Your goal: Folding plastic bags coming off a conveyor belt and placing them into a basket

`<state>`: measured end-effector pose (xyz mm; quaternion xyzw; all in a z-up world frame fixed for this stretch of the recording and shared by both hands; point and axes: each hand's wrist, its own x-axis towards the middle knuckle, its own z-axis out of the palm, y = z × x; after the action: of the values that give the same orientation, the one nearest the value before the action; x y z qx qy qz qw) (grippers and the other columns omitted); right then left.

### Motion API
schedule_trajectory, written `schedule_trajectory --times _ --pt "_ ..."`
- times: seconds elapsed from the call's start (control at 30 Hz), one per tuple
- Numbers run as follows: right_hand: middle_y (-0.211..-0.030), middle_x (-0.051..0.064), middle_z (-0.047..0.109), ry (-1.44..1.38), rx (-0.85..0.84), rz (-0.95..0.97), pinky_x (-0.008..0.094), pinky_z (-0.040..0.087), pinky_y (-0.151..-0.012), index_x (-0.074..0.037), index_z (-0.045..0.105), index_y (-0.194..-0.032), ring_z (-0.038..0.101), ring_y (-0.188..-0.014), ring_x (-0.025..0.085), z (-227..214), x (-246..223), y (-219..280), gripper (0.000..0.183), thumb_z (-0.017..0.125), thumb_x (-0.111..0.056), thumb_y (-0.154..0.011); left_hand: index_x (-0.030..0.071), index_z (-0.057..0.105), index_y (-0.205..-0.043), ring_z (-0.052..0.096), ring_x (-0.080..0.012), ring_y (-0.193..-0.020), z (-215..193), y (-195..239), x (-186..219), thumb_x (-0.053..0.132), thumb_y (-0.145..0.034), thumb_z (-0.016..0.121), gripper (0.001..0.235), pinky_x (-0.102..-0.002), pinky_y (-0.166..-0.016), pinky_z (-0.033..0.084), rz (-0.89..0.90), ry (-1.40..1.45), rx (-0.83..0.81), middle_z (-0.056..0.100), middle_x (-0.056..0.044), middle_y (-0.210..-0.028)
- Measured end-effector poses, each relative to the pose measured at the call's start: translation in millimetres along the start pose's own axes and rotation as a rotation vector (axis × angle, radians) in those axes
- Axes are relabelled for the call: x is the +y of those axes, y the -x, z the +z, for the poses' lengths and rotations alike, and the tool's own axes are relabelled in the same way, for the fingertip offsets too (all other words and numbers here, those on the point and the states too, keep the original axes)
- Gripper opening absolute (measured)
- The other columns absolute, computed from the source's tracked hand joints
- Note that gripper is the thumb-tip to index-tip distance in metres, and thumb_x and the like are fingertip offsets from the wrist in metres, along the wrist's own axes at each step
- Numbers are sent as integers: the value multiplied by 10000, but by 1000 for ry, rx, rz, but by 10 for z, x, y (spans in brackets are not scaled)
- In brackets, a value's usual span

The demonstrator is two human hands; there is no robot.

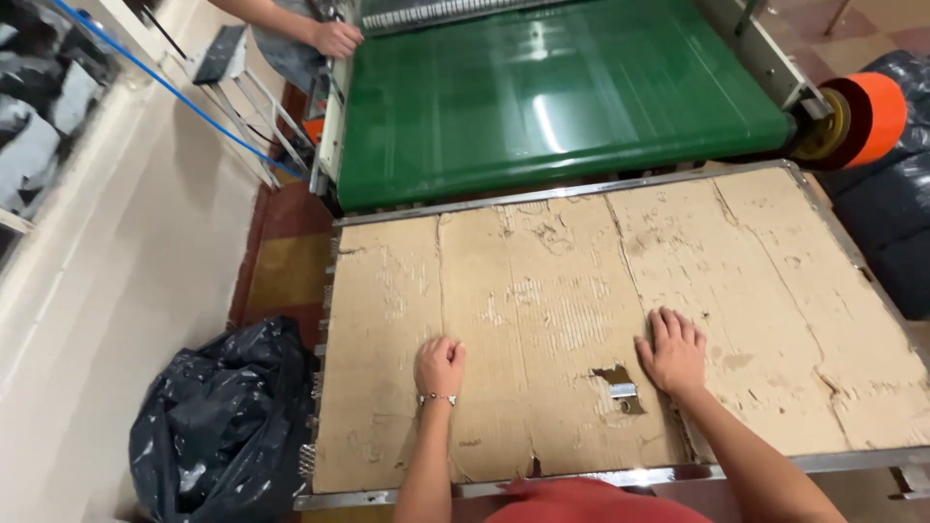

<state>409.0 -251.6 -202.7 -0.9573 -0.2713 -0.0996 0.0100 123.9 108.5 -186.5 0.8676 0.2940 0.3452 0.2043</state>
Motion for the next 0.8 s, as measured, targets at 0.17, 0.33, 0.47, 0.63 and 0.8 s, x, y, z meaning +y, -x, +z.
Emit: schedule_trajectory --times 0.17,0.33,0.47,0.63,0.8 --pt "-1228 2 687 -367 -76 88 450 483 -1044 -276 652 -1334 633 -1197 272 255 278 -516 565 657 -609 -877 221 696 -903 726 -346 -861 105 -168 67 415 -904 692 194 -478 -763 563 -467 89 -250 751 -53 -824" --pt "-1175 195 668 -1296 -143 337 479 539 -911 -30 563 -1396 679 -1040 346 -322 58 -1100 480 714 -244 -994 189 690 -1101 698 -170 -883 1010 -757 -198 326 -951 706 203 -327 -758 532 -730 618 -229 729 -12 -940" --pt "-1240 161 613 -1776 -171 510 430 602 -890 11 437 -1438 699 -1064 310 -86 -65 -1755 522 681 -214 -1035 188 580 -1190 722 -141 -812 1703 -1388 -324 373 -994 673 286 -204 -574 459 -873 1000 -127 728 -28 -950" --pt "-1302 127 646 -1966 -192 616 452 625 -930 -89 472 -1412 687 -1173 310 244 -45 -2419 438 627 -328 -1080 182 587 -1196 724 -218 -1012 1813 -1984 -219 471 -1020 639 343 -267 -765 459 -995 1108 -82 723 -65 -1123" --pt "-1351 83 628 -2143 -182 682 455 618 -1001 -131 487 -1346 658 -1274 291 292 -110 -3010 400 580 -409 -1073 129 591 -1284 702 -303 -1153 1867 -2338 -253 476 -1054 609 416 -409 -944 498 -975 1153 8 695 -127 -1269"
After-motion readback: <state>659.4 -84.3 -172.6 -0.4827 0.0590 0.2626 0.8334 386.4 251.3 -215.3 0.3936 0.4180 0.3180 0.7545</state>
